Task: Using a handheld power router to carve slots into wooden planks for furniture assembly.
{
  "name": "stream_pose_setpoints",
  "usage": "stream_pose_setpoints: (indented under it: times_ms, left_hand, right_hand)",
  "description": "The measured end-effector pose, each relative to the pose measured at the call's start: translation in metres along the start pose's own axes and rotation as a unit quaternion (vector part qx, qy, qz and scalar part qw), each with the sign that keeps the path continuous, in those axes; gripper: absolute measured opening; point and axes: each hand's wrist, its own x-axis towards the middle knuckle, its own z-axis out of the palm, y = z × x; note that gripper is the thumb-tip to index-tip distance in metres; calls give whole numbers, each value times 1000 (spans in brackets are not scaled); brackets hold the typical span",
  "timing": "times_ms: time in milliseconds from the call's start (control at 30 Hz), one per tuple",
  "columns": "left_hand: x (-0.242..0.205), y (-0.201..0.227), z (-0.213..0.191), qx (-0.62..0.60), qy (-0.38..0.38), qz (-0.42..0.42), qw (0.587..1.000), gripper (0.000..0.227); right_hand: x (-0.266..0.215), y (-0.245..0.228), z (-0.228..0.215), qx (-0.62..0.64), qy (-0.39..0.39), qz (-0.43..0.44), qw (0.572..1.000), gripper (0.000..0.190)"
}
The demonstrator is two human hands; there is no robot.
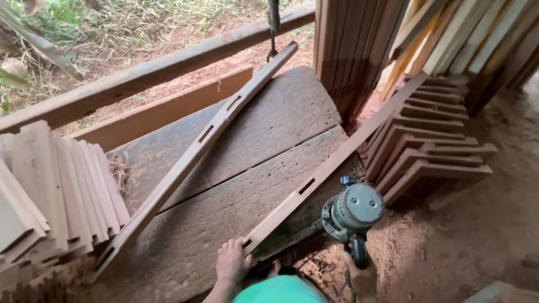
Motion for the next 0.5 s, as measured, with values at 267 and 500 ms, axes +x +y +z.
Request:
stream_pose_setpoints:
  times_ms: [267, 500]
  left_hand:
    - [80, 128, -26, -109, 62, -13, 992, 55]
    - [81, 127, -33, -160, -37, 103, 981, 57]
  right_hand:
    - [18, 54, -2, 122, -21, -31, 992, 26]
    - [-7, 6, 1, 139, -40, -22, 989, 25]
